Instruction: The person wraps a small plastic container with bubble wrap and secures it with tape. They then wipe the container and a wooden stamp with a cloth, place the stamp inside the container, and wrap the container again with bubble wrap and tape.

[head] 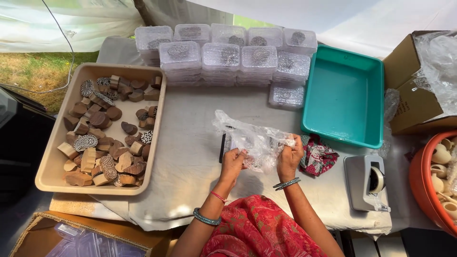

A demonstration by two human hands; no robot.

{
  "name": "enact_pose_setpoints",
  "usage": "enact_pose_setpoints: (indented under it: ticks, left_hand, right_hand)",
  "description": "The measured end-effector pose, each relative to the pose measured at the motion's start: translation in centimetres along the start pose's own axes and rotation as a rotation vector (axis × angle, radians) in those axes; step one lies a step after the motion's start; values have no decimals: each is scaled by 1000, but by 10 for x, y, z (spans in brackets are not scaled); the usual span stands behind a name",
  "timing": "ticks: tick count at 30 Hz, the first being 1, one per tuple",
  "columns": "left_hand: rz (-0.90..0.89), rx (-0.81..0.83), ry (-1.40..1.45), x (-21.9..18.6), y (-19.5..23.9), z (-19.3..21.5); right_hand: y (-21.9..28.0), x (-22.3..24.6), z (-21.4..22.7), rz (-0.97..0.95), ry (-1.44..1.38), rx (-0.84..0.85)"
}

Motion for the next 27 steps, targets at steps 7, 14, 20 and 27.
enact_pose_setpoints:
  ticks: [7,14,20,27]
  left_hand:
    - [-39,-55,490,-78,43,45]
    - [-162,-47,782,-81,43,53]
    - [-122,-37,688,-84,45,43]
    - [-137,-26,632,-81,52,44]
  right_hand:
    - [-28,-39,102,-75,-336,-171]
    - [3,-30,73,-456,73,61]
    - [1,56,-21,8,784,333]
    - [-22,23,-64,392,1178,646]
Point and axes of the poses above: each hand's wrist, its own y-axis away from the middle knuckle, its own z-axis out of the back of the hand, x = y × z, the point moved 6 cm from there along -y, towards the middle knuckle, and after that the axes turned 10 degrees about x, right-handed, at the moved point
